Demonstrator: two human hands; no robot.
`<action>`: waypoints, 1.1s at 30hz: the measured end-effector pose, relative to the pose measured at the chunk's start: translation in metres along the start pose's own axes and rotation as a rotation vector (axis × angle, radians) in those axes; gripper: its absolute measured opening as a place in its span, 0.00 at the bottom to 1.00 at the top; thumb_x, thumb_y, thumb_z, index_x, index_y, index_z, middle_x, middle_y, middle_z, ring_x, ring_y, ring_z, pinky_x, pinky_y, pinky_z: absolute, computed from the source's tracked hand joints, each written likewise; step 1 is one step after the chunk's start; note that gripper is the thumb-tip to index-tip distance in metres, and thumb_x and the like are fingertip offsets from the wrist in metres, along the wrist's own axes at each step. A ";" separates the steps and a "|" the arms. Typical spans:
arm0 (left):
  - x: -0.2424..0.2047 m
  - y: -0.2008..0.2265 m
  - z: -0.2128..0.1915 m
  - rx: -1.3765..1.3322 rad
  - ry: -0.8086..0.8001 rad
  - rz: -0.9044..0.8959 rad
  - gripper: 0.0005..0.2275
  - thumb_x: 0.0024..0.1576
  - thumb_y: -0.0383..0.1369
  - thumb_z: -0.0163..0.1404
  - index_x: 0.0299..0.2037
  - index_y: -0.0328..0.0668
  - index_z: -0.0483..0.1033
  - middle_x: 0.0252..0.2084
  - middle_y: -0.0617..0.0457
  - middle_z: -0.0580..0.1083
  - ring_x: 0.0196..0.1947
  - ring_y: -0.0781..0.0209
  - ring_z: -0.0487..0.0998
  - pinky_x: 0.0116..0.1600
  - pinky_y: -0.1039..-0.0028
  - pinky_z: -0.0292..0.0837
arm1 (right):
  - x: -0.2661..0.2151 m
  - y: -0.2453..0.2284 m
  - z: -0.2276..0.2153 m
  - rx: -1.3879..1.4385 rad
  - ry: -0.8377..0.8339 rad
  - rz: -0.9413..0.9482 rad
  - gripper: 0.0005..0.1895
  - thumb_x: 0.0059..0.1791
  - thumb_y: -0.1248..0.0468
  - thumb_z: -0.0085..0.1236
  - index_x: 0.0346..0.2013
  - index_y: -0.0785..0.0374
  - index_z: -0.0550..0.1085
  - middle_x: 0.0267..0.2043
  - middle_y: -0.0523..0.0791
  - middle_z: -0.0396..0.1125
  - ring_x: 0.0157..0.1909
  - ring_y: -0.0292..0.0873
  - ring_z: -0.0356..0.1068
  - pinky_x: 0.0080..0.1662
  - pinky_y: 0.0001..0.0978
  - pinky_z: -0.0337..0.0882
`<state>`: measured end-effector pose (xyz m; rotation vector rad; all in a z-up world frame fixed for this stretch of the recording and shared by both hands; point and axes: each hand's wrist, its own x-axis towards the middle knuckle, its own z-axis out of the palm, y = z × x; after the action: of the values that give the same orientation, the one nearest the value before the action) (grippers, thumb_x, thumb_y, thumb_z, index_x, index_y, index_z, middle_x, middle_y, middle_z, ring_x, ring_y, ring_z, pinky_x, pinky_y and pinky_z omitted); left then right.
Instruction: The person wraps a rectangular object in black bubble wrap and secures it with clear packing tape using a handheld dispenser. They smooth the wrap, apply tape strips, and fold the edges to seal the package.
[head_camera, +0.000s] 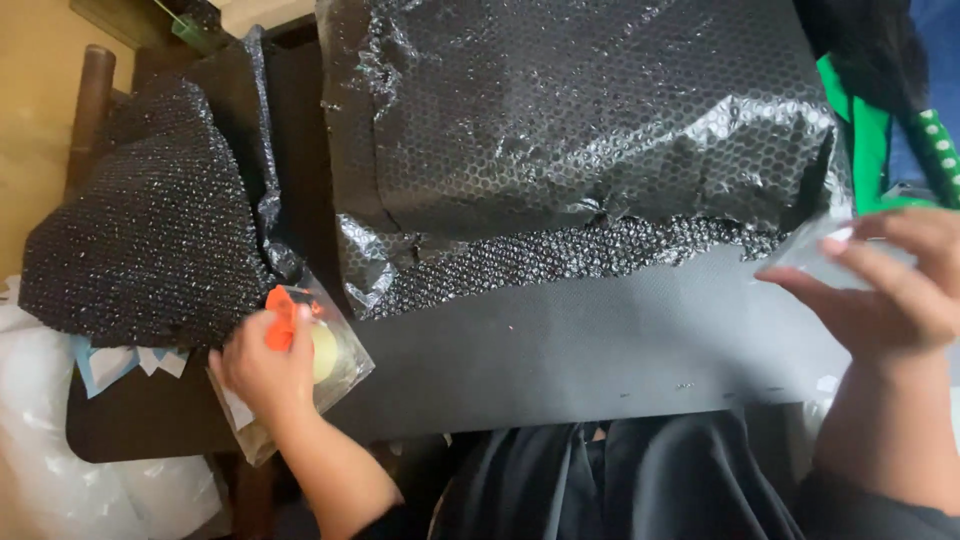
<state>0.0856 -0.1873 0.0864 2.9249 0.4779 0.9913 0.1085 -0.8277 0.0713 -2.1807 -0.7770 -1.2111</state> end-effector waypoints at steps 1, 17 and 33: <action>0.019 0.007 0.003 -0.001 0.002 -0.001 0.12 0.58 0.46 0.64 0.39 0.50 0.81 0.37 0.49 0.80 0.41 0.44 0.78 0.66 0.44 0.60 | 0.010 0.003 0.008 0.000 0.001 -0.003 0.27 0.47 0.60 0.87 0.47 0.71 0.76 0.48 0.65 0.69 0.50 0.68 0.69 0.55 0.66 0.71; 0.144 0.120 0.064 -0.902 -0.897 -0.385 0.37 0.58 0.44 0.50 0.76 0.64 0.41 0.80 0.60 0.50 0.78 0.61 0.51 0.76 0.66 0.47 | 0.005 0.139 0.076 0.044 -0.098 0.605 0.65 0.71 0.73 0.74 0.83 0.37 0.22 0.74 0.63 0.77 0.74 0.58 0.77 0.69 0.43 0.73; 0.053 0.106 -0.031 -0.606 -1.057 -0.008 0.39 0.47 0.43 0.60 0.70 0.46 0.58 0.71 0.46 0.63 0.71 0.53 0.63 0.71 0.60 0.56 | -0.074 0.134 0.005 0.164 -0.151 0.766 0.28 0.56 0.69 0.70 0.65 0.73 0.65 0.67 0.59 0.64 0.66 0.61 0.67 0.66 0.49 0.67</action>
<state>0.1369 -0.2748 0.1547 2.3878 0.0887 -0.4174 0.1720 -0.9347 -0.0172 -2.1292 -0.0476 -0.5746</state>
